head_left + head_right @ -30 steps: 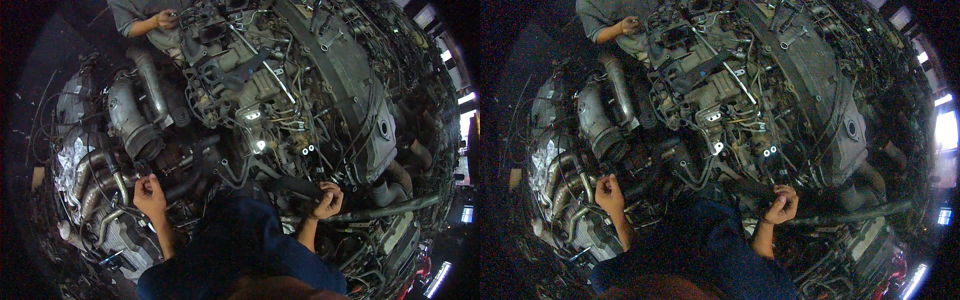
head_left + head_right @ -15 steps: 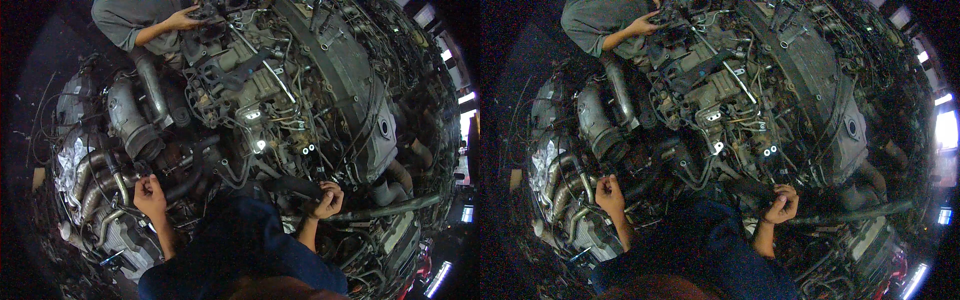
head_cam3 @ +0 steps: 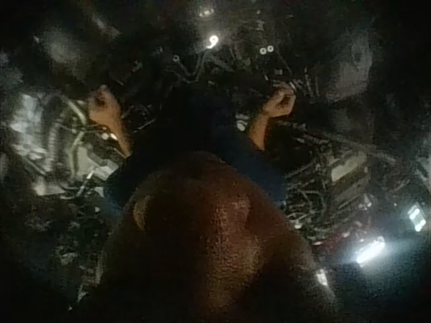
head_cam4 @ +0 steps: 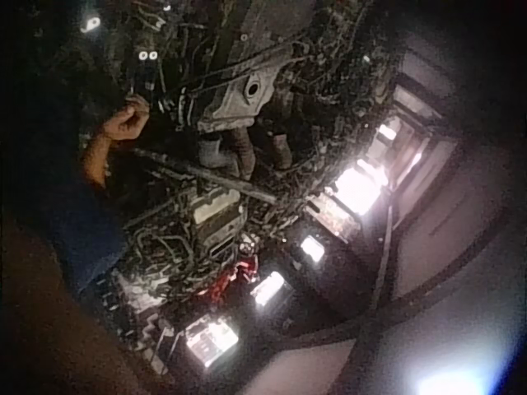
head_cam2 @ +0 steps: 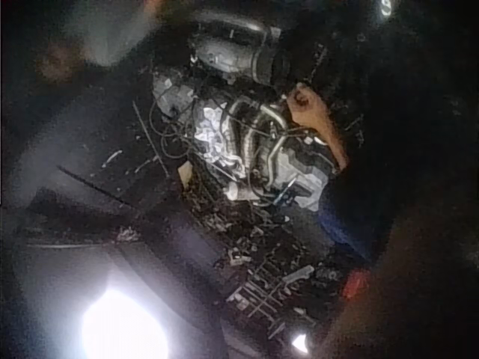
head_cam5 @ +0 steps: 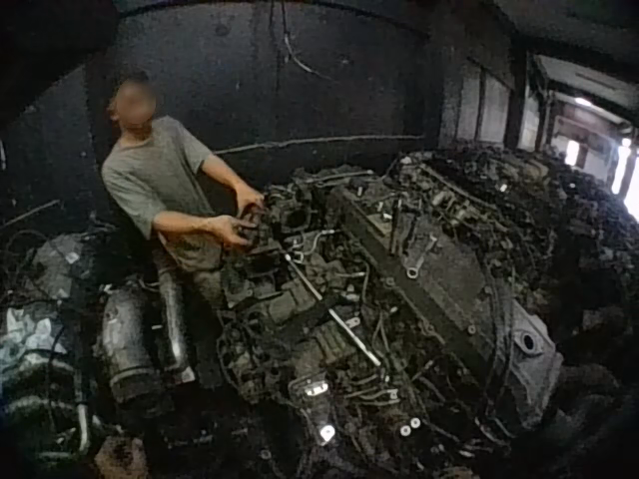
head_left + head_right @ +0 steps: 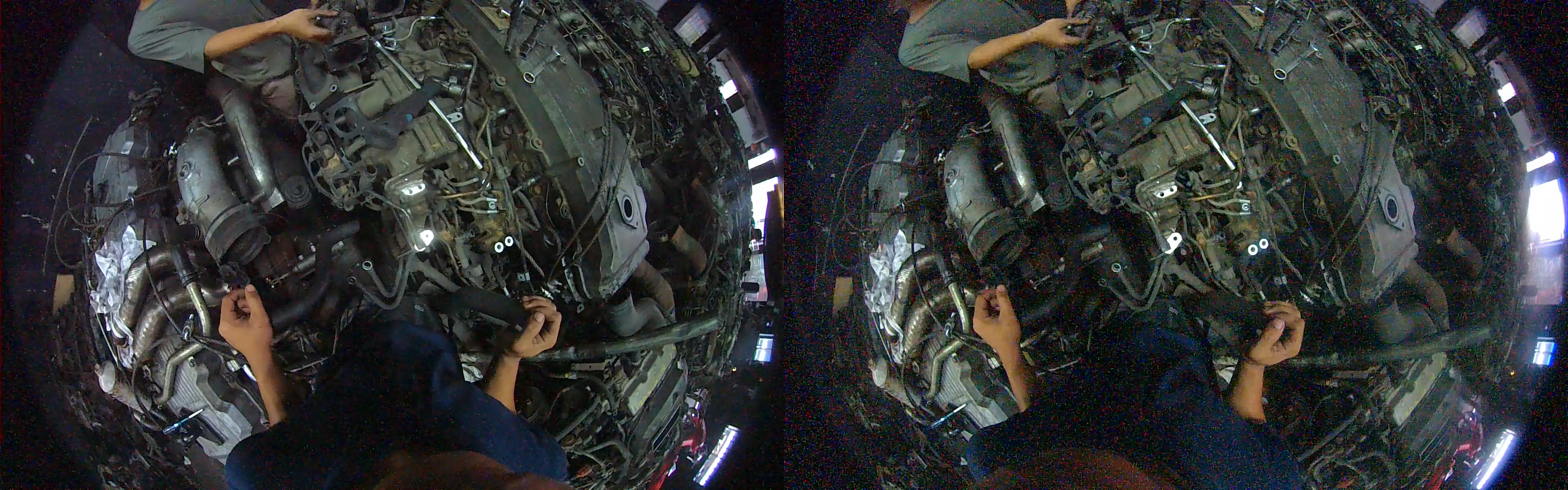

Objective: Work on disassembled vehicle engines to inspect or repair components.

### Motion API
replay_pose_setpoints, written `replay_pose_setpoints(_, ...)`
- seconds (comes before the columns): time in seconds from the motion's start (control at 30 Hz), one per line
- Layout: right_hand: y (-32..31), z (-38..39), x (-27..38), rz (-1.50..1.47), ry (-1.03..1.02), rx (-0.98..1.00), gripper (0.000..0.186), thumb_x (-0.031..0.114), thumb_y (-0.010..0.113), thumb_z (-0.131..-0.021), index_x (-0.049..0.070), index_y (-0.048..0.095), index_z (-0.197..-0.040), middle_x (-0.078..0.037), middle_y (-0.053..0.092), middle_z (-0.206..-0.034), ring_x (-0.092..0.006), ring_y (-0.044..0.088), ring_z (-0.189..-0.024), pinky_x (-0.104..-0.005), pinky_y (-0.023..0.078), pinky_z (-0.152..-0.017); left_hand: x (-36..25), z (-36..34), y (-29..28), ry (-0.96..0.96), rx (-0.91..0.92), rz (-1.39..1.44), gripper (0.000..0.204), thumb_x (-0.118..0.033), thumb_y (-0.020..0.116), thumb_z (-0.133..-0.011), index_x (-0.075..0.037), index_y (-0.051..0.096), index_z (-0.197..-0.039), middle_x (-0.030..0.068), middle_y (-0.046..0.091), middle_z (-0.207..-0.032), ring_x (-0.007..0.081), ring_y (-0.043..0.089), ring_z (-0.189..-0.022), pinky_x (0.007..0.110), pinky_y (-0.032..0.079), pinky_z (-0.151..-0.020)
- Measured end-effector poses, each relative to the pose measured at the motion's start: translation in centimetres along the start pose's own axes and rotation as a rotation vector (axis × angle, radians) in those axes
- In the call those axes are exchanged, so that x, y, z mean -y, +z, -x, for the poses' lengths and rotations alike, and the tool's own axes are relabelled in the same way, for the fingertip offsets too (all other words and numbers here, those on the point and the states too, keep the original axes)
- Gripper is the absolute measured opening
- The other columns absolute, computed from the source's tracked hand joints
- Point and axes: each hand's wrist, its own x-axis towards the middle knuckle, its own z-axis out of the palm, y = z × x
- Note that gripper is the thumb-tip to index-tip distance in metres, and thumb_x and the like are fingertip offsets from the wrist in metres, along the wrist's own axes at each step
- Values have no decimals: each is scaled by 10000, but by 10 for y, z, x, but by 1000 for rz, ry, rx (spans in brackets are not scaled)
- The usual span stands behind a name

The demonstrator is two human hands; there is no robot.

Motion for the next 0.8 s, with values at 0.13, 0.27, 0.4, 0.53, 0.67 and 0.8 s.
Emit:
replay_pose_setpoints(0.13,0,0,1,0,0,5,179,129,484,-850,-11,446,-746,-126,515,-695,-233,534,-704,-363,466,-714,1,0,-1,4,-7,-10,215,-186,686,-829,-8,598,-747,2,520,-553,56,432,-496,211,354,-469)
replay_pose_setpoints(0.27,0,1,-2,-12,-15,8,203,161,509,-860,1,453,-749,-130,529,-698,-237,537,-701,-362,467,-695,1,-1,-1,25,2,-50,218,-191,686,-829,-9,599,-746,7,523,-549,62,444,-495,216,360,-472)
replay_pose_setpoints(0.4,-2,0,-3,8,-10,4,227,191,530,-867,12,458,-748,-134,543,-700,-239,539,-690,-362,468,-675,1,-1,-2,35,1,-35,221,-196,687,-828,-9,601,-748,10,525,-548,65,452,-496,218,367,-476)
replay_pose_setpoints(0.53,0,-1,-1,7,2,19,212,155,492,-866,-4,436,-738,-130,514,-695,-233,527,-711,-368,457,-718,3,-1,0,12,1,-4,220,-195,688,-829,-6,604,-754,4,525,-551,59,448,-502,212,366,-479)
replay_pose_setpoints(0.67,-1,0,-5,-13,-2,10,218,170,509,-872,1,449,-749,-136,535,-702,-238,536,-707,-366,460,-698,1,0,-1,-5,7,-14,216,-189,688,-830,-5,604,-755,-1,523,-552,54,444,-504,206,363,-480)
replay_pose_setpoints(0.8,-3,0,-7,10,-28,8,227,186,528,-882,8,465,-757,-143,562,-710,-244,547,-692,-367,472,-667,0,0,-1,-5,11,-5,211,-178,687,-829,-2,601,-752,-7,510,-547,44,432,-502,199,354,-471)
